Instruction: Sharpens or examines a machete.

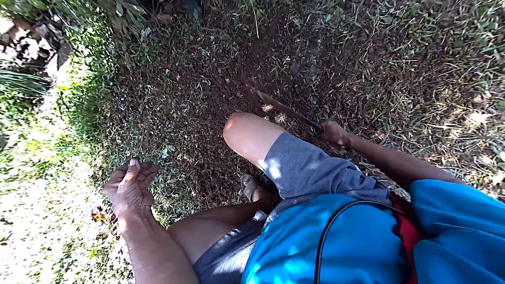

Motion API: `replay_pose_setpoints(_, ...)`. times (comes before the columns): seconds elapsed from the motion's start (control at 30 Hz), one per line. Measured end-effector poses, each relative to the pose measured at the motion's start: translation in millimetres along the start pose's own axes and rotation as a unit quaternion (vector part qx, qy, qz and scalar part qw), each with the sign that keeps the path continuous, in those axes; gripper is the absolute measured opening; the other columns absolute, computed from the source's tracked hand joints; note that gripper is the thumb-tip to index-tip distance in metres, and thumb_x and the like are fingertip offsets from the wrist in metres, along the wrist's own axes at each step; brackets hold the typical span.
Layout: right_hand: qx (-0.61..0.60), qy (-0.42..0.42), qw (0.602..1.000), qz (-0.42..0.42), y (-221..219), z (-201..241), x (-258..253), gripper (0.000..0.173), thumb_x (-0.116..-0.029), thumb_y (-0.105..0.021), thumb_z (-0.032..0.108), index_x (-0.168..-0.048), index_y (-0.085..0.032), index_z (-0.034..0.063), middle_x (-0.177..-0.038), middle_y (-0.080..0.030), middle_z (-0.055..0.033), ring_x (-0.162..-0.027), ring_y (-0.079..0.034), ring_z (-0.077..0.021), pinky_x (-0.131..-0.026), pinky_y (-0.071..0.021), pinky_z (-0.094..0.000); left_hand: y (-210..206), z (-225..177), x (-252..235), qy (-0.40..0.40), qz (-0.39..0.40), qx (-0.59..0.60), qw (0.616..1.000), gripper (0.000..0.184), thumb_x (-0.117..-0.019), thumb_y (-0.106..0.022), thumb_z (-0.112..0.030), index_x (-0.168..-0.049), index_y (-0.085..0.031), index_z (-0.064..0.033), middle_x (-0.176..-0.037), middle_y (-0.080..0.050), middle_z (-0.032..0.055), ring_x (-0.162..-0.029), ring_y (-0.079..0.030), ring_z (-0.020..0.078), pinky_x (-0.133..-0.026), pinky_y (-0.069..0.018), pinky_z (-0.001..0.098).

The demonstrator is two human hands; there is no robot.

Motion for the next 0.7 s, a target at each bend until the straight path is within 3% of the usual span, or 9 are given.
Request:
replay_pose_setpoints(0.1, -0.090, 0.056, 0.987, -0.118, 68.7, 27.0, 22.0, 0.019, -0.0929, -0.072, 0.009, -0.100, -0.066, -0.0076, -0.084, -0.063, -0.0231, -0.076, -0.061, -0.0370, -0.073, -0.0477, -0.0584, 2.5, 1.9, -1.6, -0.001, 0.002, 0.002, 1.000, 0.010, -0.1079, -0.047, -0.012, -0.110, -0.056, -0.0085, -0.077, -0.070, -0.0031, -0.066, -0.072, 0.0114, -0.064, -0.0625, 0.0271)
replay_pose_setpoints(0.17, -0.197, 0.112, 0.948, -0.221, 114.3, 46.1, 33.8, 0.017, -0.0921, -0.073, 0.013, -0.092, -0.062, -0.0009, -0.067, -0.054, -0.0065, -0.053, -0.052, -0.0169, -0.056, -0.0473, -0.0382, 1.6, 1.8, -3.2, -0.003, 0.007, 0.001, 1.000, 0.012, -0.1082, -0.046, -0.012, -0.111, -0.056, -0.0084, -0.077, -0.071, -0.0028, -0.066, -0.073, 0.0119, -0.065, -0.0631, 0.0275)
replay_pose_setpoints(0.23, -0.358, 0.198, 0.862, -0.301, 149.7, 64.9, 38.1, 0.021, -0.0904, -0.072, 0.010, -0.080, -0.053, 0.0118, -0.054, -0.049, 0.0094, -0.041, -0.046, -0.0012, -0.044, -0.0461, -0.0206, 1.1, 0.5, -3.1, -0.010, 0.012, 0.002, 1.000, 0.013, -0.1081, -0.044, -0.011, -0.109, -0.057, -0.0084, -0.077, -0.072, -0.0025, -0.066, -0.073, 0.0122, -0.065, -0.0632, 0.0275)
replay_pose_setpoints(0.3, -0.485, 0.258, 0.763, -0.341, 167.5, 80.9, 32.3, 0.029, -0.0903, -0.069, 0.002, -0.075, -0.049, 0.0170, -0.049, -0.051, 0.0106, -0.037, -0.048, -0.0020, -0.040, -0.0479, -0.0213, 2.3, 0.1, -2.7, -0.015, 0.016, -0.001, 1.000, 0.013, -0.1076, -0.044, -0.010, -0.109, -0.057, -0.0081, -0.077, -0.072, -0.0026, -0.066, -0.073, 0.0119, -0.065, -0.0631, 0.0274)
replay_pose_setpoints(0.37, -0.547, 0.259, 0.715, -0.350, 156.9, 80.2, 10.0, 0.030, -0.0922, -0.068, 0.000, -0.076, -0.049, 0.0157, -0.048, -0.050, 0.0084, -0.036, -0.047, -0.0051, -0.040, -0.0485, -0.0249, 3.1, 0.1, -2.4, -0.011, 0.009, -0.005, 1.000, 0.013, -0.1078, -0.045, -0.010, -0.110, -0.058, -0.0072, -0.077, -0.071, -0.0029, -0.066, -0.072, 0.0116, -0.066, -0.0629, 0.0273)
replay_pose_setpoints(0.43, -0.518, 0.176, 0.772, -0.324, 109.2, 52.4, -26.5, 0.026, -0.0913, -0.068, 0.003, -0.076, -0.049, 0.0113, -0.048, -0.048, 0.0055, -0.036, -0.046, -0.0069, -0.040, -0.0472, -0.0265, 4.3, 0.2, -2.9, -0.005, -0.001, -0.010, 1.000, 0.011, -0.1081, -0.046, -0.011, -0.108, -0.057, -0.0081, -0.076, -0.070, -0.0033, -0.065, -0.072, 0.0112, -0.065, -0.0627, 0.0269)
replay_pose_setpoints(0.53, -0.267, -0.091, 0.954, -0.099, 1.8, -23.5, -65.3, 0.019, -0.0914, -0.069, 0.005, -0.099, -0.056, -0.0065, -0.069, -0.053, -0.0117, -0.051, -0.050, -0.0188, -0.051, -0.0481, -0.0366, -0.2, 0.2, -1.8, 0.001, -0.011, -0.003, 1.000, 0.010, -0.1081, -0.047, -0.011, -0.110, -0.056, -0.0071, -0.076, -0.070, -0.0025, -0.064, -0.071, 0.0114, -0.064, -0.0624, 0.0272)
replay_pose_setpoints(0.6, -0.187, -0.174, 0.967, 0.016, -37.9, -49.0, -64.7, 0.015, -0.0912, -0.067, 0.003, -0.101, -0.057, -0.0032, -0.071, -0.053, -0.0085, -0.051, -0.049, -0.0167, -0.051, -0.0470, -0.0346, -5.7, -3.3, -0.9, 0.005, -0.013, -0.004, 1.000, 0.011, -0.1080, -0.047, -0.011, -0.113, -0.056, -0.0059, -0.076, -0.069, -0.0022, -0.064, -0.071, 0.0110, -0.064, -0.0622, 0.0268)
replay_pose_setpoints(0.7, -0.298, -0.154, 0.940, 0.059, -39.2, -37.6, -38.6, 0.012, -0.0927, -0.062, 0.001, -0.094, -0.051, 0.0040, -0.056, -0.045, -0.0007, -0.040, -0.044, -0.0105, -0.040, -0.0434, -0.0259, -8.8, -3.2, 1.1, 0.006, -0.006, -0.010, 1.000, 0.010, -0.1082, -0.048, -0.012, -0.113, -0.055, -0.0059, -0.076, -0.069, -0.0021, -0.064, -0.071, 0.0111, -0.064, -0.0623, 0.0268)
Point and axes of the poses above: each hand's wrist, its own x-axis away from the middle knuckle, its own y-axis out of the back of the hand, z = x × y, the point moved 10 cm from there along -x, towards the middle knuckle
